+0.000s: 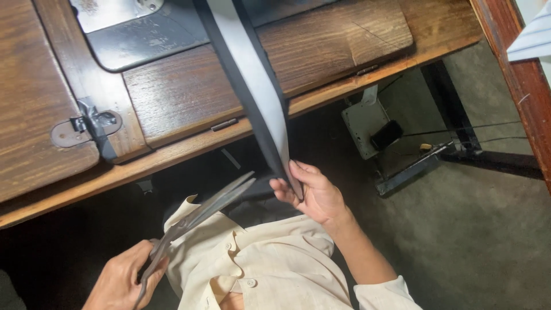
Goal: Trimming and preparing fabric strips and pieces using scissors at a sewing workstation.
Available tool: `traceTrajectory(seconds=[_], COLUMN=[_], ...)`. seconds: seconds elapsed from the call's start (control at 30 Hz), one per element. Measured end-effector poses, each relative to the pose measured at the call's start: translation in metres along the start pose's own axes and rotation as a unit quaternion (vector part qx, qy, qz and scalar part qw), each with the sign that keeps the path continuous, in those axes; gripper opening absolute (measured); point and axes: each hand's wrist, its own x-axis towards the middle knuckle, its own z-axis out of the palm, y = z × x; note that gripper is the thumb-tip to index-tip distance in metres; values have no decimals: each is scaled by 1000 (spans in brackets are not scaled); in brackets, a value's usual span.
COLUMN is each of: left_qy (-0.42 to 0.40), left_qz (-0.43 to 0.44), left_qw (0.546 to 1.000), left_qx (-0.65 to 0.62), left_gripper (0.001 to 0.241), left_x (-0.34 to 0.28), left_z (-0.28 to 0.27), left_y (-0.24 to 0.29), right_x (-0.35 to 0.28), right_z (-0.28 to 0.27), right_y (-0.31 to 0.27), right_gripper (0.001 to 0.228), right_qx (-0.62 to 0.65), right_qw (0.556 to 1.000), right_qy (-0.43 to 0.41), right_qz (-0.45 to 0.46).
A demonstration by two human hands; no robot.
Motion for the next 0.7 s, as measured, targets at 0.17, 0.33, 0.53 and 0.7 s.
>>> traceTrajectory(seconds=[0.17,0.33,0.53,0.7], left_qy=[201,333,376,386], left_qz=[26,106,135,172], left_qw=[979,935,899,857], left_qx=[-2,51,179,297], left_gripper=[11,21,17,16], left_x=[-21,-18,-17,-14], left_z=[25,38,37,31], left_y=[53,74,57,34], right_x=[-2,-9,-19,-25], right_z=[30,44,48,43], right_y=[6,23,18,19], right_gripper=[18,49,49,52], right_qx=[266,317,279,177], right_qw=[896,829,855,932], right_qy=[-288,-323,-272,-183], right_qz=[207,328,342,258])
